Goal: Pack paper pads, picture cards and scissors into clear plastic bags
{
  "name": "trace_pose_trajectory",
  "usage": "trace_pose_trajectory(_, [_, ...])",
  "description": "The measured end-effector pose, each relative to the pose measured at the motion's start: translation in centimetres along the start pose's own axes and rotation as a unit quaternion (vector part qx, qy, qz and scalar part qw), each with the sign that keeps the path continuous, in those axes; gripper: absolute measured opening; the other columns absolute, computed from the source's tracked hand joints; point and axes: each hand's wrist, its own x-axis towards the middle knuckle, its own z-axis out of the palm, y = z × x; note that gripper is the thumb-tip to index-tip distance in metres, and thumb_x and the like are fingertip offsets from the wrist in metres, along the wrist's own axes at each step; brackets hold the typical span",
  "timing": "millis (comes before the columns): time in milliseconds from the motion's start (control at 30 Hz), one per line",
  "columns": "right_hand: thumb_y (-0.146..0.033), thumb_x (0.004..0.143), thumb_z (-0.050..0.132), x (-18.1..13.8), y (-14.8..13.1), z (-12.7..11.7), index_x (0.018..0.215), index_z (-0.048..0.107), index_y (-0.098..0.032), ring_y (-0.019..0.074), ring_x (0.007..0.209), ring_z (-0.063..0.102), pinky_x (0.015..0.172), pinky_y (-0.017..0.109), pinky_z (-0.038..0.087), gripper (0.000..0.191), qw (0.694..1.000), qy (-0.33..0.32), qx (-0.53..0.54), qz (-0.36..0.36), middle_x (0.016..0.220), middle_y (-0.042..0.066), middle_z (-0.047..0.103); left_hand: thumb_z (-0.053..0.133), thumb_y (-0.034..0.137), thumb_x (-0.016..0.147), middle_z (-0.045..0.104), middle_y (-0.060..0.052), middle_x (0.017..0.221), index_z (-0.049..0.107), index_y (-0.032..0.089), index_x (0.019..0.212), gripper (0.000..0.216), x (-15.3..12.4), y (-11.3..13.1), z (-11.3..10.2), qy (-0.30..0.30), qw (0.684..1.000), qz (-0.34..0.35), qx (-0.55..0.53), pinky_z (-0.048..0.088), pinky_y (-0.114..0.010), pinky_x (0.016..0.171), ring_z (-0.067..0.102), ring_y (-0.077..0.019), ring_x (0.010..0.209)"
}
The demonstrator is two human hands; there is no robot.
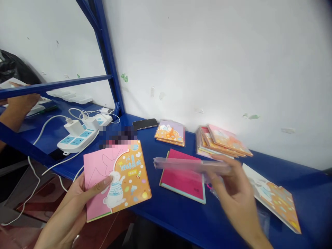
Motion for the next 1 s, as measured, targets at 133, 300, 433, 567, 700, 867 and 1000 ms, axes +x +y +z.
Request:
trace_pose_trajectory(133, [-0.041,0.096,0.065,1.1,-1.2,-1.4,0.102,0.067,-0.027,0.0166,0.073,0.069,0.071,0.026,0.053,0.015,0.987,-0.012,0.125,0.102,0.082,-0.001,0.072,0.088,0.009,0.062,0.081,-0.012,0.11,0.064,0.024,0.125,0.069,-0.5,0.2,0.1,0.001,1.0,-0.002,0.005,0.069,-0.043,0.069,0.079,-0.0376,0.089])
trace_pose_trajectory(300, [-0.053,0.095,0.062,2.3,0.2,-1.4,0.081,0.064,-0.022,0.0147,0.053,0.056,0.056,0.026,0.045,0.035,0.98,-0.092,0.081,0.16,0.058,-0.002,0.062,0.091,0.011,0.058,0.081,-0.011,0.111,0.065,0.026,0.124,0.072,-1.2,0.1,0.1,-0.015,0.999,-0.032,0.002,0.069,-0.05,0.073,0.078,-0.0408,0.092])
trace_pose_trajectory(433, [-0.062,0.098,0.047,3.0,2.2,-0.3,0.065,0.051,-0.022,0.0149,0.048,0.052,0.051,0.026,0.034,0.052,0.959,-0.22,-0.088,0.153,0.05,-0.002,0.055,0.097,0.019,0.053,0.082,-0.008,0.106,0.058,0.032,0.131,0.088,-3.2,-0.2,0.5,-0.027,0.996,-0.082,-0.02,0.069,-0.052,0.071,0.079,-0.0412,0.087])
trace_pose_trajectory(567, [-0.057,0.101,0.044,3.3,3.1,0.9,0.061,0.051,-0.022,0.0168,0.053,0.055,0.053,0.028,0.027,0.053,0.924,-0.278,-0.251,0.082,0.054,0.0,0.058,0.098,0.027,0.053,0.083,-0.007,0.094,0.054,0.03,0.137,0.095,-5.9,-0.7,2.9,-0.058,0.992,-0.116,0.009,0.068,-0.051,0.062,0.079,-0.0409,0.074])
trace_pose_trajectory(700, [-0.033,0.095,0.059,3.2,2.6,1.7,0.068,0.064,-0.022,0.0199,0.062,0.065,0.055,0.03,0.026,0.029,0.901,-0.297,-0.313,0.057,0.065,0.005,0.07,0.096,0.033,0.054,0.081,-0.011,0.109,0.059,0.027,0.132,0.086,-7.0,-1.1,7.1,-0.137,0.986,-0.087,0.032,0.067,-0.046,0.068,0.078,-0.0416,0.092])
trace_pose_trajectory(867, [-0.039,0.101,0.049,3.0,2.3,1.9,0.068,0.061,-0.023,0.0182,0.061,0.062,0.057,0.03,0.028,0.039,0.913,-0.3,-0.276,0.028,0.066,0.002,0.068,0.087,0.038,0.068,0.08,-0.011,0.109,0.064,0.02,0.117,0.057,-4.8,-0.6,8.6,-0.09,0.981,0.075,0.153,0.066,-0.037,0.071,0.078,-0.0343,0.094])
trace_pose_trajectory(1000, [-0.053,0.103,0.042,3.1,2.6,1.5,0.062,0.046,-0.022,0.0141,0.053,0.047,0.055,0.03,0.025,0.052,0.931,-0.296,-0.208,0.034,0.054,-0.003,0.051,0.088,0.034,0.066,0.08,-0.011,0.109,0.064,0.02,0.117,0.059,-2.5,0.3,7.6,-0.067,0.969,0.125,0.202,0.065,-0.035,0.071,0.078,-0.033,0.092])
